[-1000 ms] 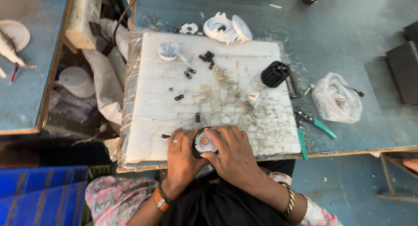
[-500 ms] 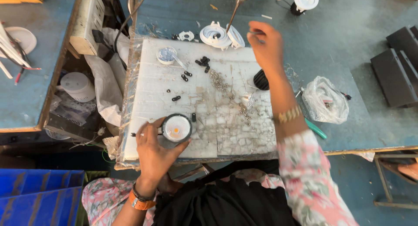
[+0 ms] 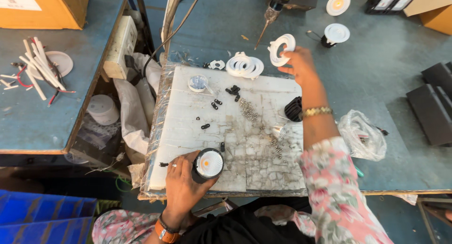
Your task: The person assembles LED light fixtures by hand, attaching black heat sinks to white circular LED modules and securing them with screws using a green cordless drill. The person repeatedly picks up components, aligns them, and fastens them before placing the finished units aside.
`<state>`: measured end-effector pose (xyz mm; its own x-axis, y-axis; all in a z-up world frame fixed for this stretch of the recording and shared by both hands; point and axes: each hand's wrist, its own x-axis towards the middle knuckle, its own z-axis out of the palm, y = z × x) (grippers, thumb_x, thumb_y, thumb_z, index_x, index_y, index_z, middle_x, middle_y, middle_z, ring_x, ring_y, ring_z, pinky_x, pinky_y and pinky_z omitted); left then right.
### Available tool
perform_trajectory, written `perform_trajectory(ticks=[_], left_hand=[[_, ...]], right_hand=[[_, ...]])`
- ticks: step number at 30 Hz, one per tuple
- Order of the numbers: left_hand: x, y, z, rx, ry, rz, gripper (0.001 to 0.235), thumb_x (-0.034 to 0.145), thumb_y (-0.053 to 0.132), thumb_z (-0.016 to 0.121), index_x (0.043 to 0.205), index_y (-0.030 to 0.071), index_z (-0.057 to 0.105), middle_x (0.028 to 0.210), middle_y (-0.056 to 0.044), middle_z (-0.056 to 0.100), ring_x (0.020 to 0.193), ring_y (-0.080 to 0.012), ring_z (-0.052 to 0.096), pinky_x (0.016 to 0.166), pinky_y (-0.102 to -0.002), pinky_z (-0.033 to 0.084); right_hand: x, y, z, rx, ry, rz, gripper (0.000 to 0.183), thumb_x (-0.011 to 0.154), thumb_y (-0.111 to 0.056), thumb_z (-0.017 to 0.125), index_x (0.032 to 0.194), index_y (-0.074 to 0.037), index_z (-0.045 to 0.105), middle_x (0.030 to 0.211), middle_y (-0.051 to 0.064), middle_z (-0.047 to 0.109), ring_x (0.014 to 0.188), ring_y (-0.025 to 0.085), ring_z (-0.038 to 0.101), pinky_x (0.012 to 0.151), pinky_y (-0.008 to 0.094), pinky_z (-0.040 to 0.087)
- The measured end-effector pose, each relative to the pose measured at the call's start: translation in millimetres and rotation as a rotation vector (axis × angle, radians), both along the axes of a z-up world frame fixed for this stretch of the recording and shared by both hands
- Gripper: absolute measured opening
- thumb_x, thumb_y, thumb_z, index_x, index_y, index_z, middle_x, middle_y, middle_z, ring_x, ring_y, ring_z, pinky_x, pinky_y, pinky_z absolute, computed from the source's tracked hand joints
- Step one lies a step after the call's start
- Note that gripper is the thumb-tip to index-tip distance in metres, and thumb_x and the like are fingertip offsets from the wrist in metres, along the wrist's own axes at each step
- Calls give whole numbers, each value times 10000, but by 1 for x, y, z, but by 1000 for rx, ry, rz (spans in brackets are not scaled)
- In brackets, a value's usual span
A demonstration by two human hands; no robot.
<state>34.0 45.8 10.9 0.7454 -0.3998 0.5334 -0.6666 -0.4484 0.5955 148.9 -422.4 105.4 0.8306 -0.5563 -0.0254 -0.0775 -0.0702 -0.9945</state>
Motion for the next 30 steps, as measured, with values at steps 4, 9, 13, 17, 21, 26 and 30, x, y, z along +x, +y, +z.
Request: perform_trajectory(ticks=[4,9,13,17,21,26,30], left_hand=[[-1,-1,-3,-21,-18,27,767,585,341,923,1212,27,612,1021,-156,663,971,-365,634,902,-484,478],[4,-8,0,-124,-136,31,748,611,333,885,1205,11,566,1140,-134,693,1055,-316,654,1099,-539,398],[9,-11,7,-51,27,43,808,579,335,908,1244,14,579,1131,-120,706,1018,-302,666,1118,-526,384],[11,-13,7,38,15,3,807,620,307,895,1292,3,568,1157,-152,704,1056,-345,662,1094,-532,396],[7,-12,6,37,-1,44,855,631,325,905,1328,-20,549,1121,-209,692,1099,-444,616,1062,-527,419],[5,-11,9,10,19,10,848,664,325,890,1340,-30,522,1097,-218,693,1051,-375,664,1098,-538,413],[4,-11,8,11,20,8,847,661,323,890,1338,-28,523,1091,-218,694,1048,-376,666,1095,-539,410]], right_hand=[[-77,34,15,433,-320,186,337,1006,-177,532,1279,8,601,1202,128,664,1106,301,699,942,544,613],[-194,142,-7,388,-412,438,413,1088,-222,633,1354,89,577,1225,241,693,1043,356,711,860,488,570],[-244,201,-18,229,-314,333,408,930,-112,717,1274,87,624,1232,214,718,1107,295,704,967,513,601],[-263,230,-10,206,-307,338,396,929,-68,762,1262,118,659,1235,230,710,1130,313,702,1013,507,612],[-266,245,2,295,-231,366,456,915,-91,750,1309,99,620,1275,202,688,1176,301,690,1023,509,612],[-258,254,5,334,-239,374,518,911,-74,736,1373,82,560,1303,196,681,1213,289,671,1011,512,563],[-261,252,-1,344,-239,380,539,920,-78,728,1399,84,542,1305,209,677,1201,295,678,1041,513,598]])
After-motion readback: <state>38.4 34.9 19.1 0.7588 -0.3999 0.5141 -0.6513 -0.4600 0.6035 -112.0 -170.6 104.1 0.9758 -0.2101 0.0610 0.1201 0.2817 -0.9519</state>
